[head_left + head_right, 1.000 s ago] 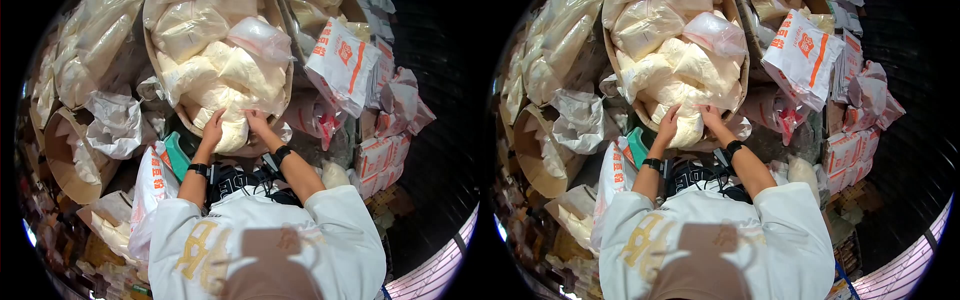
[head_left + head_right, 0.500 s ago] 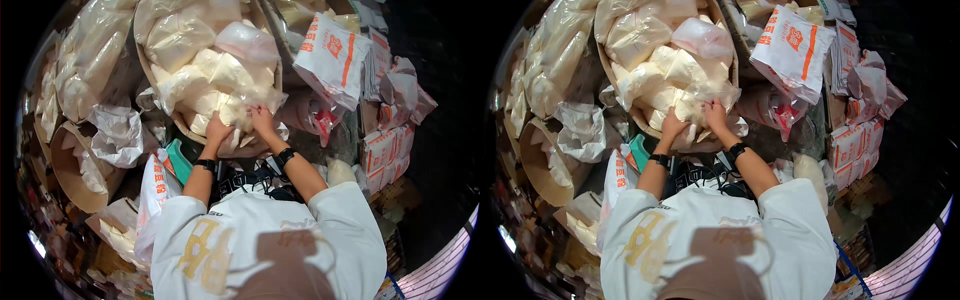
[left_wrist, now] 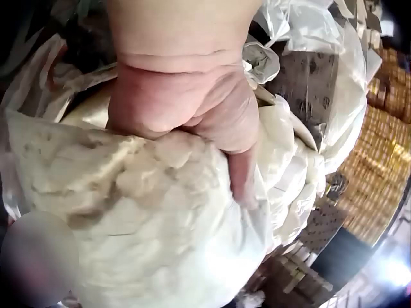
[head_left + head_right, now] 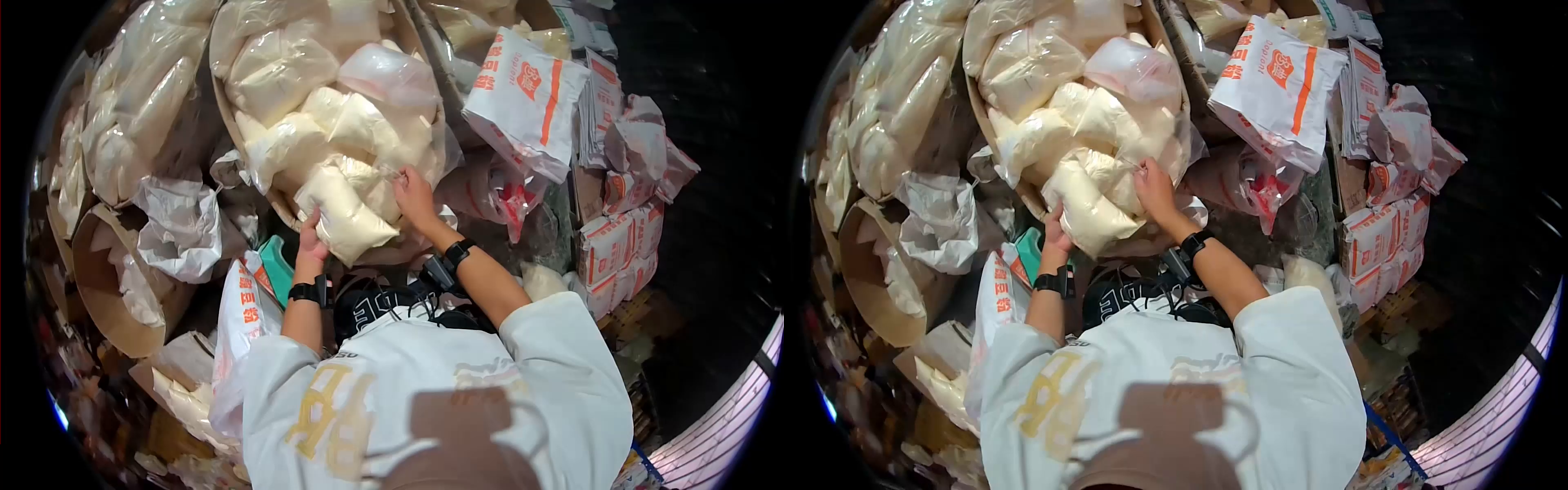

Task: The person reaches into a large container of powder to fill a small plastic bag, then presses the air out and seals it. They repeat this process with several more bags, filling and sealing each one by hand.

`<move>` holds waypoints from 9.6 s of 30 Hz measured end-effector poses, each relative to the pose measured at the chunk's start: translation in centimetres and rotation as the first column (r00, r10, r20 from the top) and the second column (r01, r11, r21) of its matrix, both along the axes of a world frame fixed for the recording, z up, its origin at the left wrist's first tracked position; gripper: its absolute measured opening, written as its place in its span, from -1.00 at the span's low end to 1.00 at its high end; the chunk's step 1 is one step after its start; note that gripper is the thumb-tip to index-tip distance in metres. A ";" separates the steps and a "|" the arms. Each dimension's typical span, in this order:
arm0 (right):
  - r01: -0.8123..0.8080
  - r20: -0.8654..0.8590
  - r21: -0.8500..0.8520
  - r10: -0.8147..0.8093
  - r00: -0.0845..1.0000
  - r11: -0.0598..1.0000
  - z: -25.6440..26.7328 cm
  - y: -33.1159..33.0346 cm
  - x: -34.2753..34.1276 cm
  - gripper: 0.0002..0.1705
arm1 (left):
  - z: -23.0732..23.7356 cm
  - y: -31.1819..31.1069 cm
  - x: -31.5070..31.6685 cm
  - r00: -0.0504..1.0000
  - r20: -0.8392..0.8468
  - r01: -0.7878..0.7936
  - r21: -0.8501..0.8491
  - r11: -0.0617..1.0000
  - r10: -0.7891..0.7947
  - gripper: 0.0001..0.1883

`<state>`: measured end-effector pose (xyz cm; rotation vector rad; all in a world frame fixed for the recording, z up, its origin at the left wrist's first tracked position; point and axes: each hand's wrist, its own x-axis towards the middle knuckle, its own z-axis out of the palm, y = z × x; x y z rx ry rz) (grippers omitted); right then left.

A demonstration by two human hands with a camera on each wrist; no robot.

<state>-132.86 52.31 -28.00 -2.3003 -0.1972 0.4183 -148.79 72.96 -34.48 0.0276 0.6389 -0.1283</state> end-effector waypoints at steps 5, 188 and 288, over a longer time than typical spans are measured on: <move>0.105 -0.438 0.319 0.049 0.898 0.942 -1.9 0.5 -1.6 -0.73 | 2.8 -0.8 0.7 0.971 0.101 -0.211 -0.074 0.975 0.218 -0.38; -0.233 -0.309 0.078 0.246 0.919 0.969 2.4 1.2 -5.8 -0.57 | 9.9 -7.3 -0.5 0.951 -0.280 0.092 0.662 0.744 0.132 -0.58; -0.569 0.146 0.330 0.555 0.819 0.753 12.5 0.6 0.4 -0.81 | 2.6 -6.8 6.4 0.926 -0.166 0.377 0.407 0.832 -0.338 -0.67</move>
